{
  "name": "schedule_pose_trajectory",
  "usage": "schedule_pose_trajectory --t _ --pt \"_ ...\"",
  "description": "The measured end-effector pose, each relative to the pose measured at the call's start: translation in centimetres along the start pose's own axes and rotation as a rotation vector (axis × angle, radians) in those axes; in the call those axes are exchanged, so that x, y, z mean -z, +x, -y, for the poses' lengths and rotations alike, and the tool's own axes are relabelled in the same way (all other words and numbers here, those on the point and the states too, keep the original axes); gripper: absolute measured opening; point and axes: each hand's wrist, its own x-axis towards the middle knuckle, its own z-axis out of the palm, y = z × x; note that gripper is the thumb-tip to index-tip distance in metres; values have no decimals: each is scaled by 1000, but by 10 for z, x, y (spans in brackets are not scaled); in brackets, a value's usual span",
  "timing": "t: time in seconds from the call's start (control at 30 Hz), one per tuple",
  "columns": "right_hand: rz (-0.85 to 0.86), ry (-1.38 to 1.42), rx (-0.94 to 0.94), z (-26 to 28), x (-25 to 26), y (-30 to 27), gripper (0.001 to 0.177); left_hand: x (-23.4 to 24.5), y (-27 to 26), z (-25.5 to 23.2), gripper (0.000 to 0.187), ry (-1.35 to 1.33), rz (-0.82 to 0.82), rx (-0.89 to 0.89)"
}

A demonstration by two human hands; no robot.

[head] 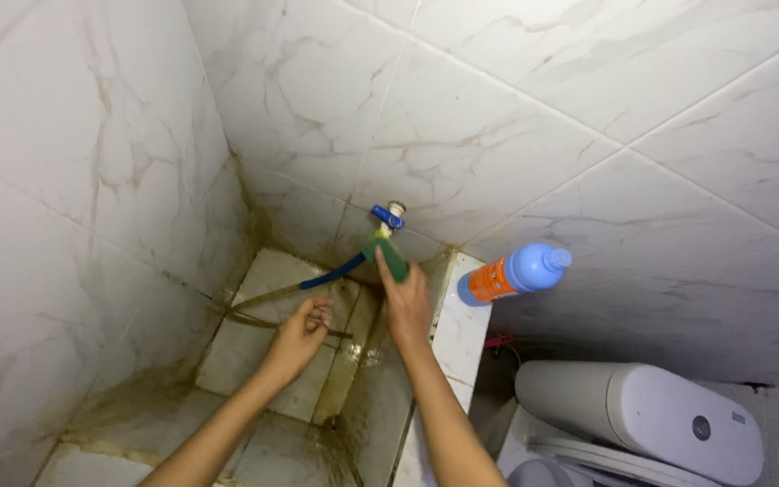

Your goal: Cleaning a bathroom basin, tap, and the surrounding floor area using a sponge and detergent.

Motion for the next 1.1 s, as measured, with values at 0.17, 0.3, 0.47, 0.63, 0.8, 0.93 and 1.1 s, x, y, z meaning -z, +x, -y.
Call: schedule_pose_trajectory --t 0.17,0.3,0.47,0.63,0.8,0.93,1.1 --pt "-11 -68 -20 -9 -5 -12 88 7 -2 1 41 27 6 55" --pt "-25 -67 125 1 -4 10 99 0 -4 -2 37 66 0 93" --pt "-50 -151 165 -9 -6 5 96 -3 1 5 41 18 43 17" --pt "-75 -172 165 13 -22 15 93 -5 4 0 41 70 45 226" --pt "22 -118 84 36 35 12 86 -14 5 15 36 3 56 39" --pt "89 -146 33 28 29 18 93 -5 -1 1 34 55 77 125" --pt "-192 -220 216 30 12 37 73 -18 -2 4 38 36 34 110"
